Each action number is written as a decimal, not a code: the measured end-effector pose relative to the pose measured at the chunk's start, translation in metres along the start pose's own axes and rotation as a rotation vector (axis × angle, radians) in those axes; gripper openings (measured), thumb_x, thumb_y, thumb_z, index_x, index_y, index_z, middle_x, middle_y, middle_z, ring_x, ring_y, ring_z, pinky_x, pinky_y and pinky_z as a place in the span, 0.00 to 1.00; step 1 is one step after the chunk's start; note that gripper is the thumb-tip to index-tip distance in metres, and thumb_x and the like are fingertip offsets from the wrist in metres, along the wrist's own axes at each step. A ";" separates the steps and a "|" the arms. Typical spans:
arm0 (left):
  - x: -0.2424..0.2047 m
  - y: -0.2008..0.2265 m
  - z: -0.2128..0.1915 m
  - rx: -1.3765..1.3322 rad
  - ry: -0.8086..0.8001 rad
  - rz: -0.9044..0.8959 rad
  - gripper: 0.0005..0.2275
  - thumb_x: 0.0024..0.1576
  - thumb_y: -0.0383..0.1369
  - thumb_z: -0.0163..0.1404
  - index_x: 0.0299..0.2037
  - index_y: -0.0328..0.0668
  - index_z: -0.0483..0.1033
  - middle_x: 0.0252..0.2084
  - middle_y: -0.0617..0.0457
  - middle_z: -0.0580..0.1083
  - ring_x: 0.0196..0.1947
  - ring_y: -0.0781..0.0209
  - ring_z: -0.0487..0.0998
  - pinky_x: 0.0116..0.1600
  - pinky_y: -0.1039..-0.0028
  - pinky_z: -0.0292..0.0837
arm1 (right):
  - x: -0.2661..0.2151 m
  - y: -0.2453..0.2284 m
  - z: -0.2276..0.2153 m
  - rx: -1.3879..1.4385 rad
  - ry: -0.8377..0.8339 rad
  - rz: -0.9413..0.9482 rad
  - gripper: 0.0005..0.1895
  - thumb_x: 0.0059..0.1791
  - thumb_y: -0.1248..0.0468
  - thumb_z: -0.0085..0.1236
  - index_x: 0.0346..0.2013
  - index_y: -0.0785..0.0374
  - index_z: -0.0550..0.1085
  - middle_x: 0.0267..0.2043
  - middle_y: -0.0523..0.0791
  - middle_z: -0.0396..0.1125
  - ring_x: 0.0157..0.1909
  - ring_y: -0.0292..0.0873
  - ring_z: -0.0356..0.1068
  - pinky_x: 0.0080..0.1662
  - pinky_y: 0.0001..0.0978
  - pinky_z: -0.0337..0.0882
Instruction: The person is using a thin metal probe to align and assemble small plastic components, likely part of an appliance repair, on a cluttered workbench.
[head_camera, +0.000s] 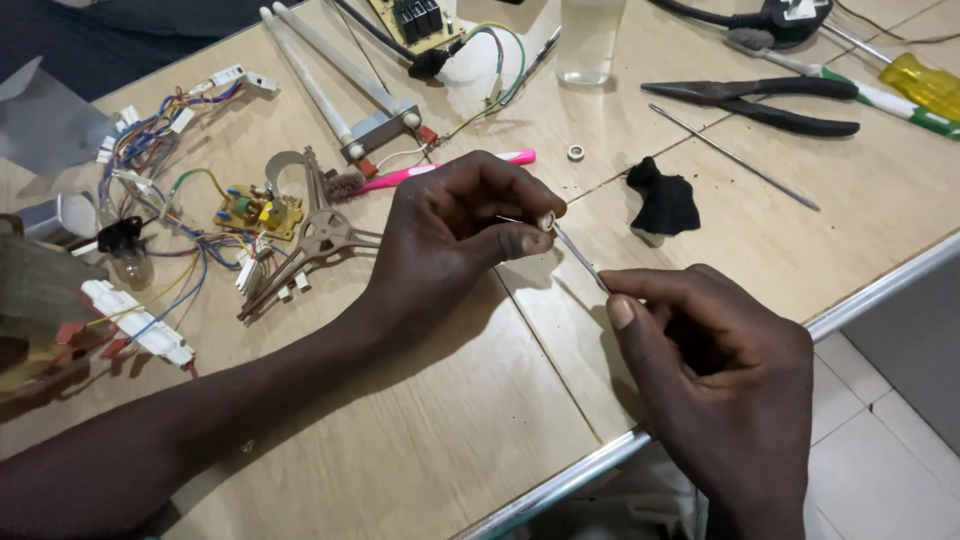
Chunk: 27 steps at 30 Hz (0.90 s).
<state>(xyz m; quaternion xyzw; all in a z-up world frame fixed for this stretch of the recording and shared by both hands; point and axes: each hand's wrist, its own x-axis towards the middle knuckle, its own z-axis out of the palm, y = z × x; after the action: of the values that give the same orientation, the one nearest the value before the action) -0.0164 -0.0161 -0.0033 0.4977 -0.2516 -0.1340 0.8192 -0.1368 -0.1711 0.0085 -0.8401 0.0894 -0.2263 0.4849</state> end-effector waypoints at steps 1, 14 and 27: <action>0.000 0.000 0.000 0.000 -0.003 -0.002 0.07 0.51 0.21 0.60 0.38 0.35 0.79 0.33 0.50 0.76 0.34 0.66 0.76 0.41 0.77 0.70 | 0.001 0.000 0.000 0.000 0.003 0.003 0.07 0.50 0.67 0.60 0.40 0.61 0.83 0.27 0.40 0.68 0.28 0.31 0.61 0.32 0.22 0.60; -0.003 0.003 0.004 0.067 0.001 0.045 0.07 0.51 0.17 0.57 0.38 0.32 0.78 0.35 0.46 0.77 0.35 0.62 0.77 0.42 0.76 0.73 | 0.004 0.002 -0.002 0.031 -0.046 0.009 0.08 0.49 0.67 0.60 0.40 0.61 0.84 0.30 0.40 0.73 0.29 0.31 0.65 0.32 0.22 0.63; -0.003 0.006 0.006 0.007 0.012 -0.075 0.05 0.55 0.17 0.54 0.40 0.27 0.76 0.30 0.45 0.75 0.29 0.63 0.74 0.38 0.76 0.72 | 0.001 -0.001 -0.001 0.007 -0.006 -0.004 0.07 0.50 0.69 0.61 0.40 0.61 0.84 0.27 0.40 0.67 0.26 0.31 0.60 0.30 0.22 0.58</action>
<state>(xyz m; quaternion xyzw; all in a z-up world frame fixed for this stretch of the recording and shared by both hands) -0.0222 -0.0169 0.0036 0.5104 -0.2284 -0.1610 0.8133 -0.1363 -0.1721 0.0102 -0.8393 0.0853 -0.2250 0.4875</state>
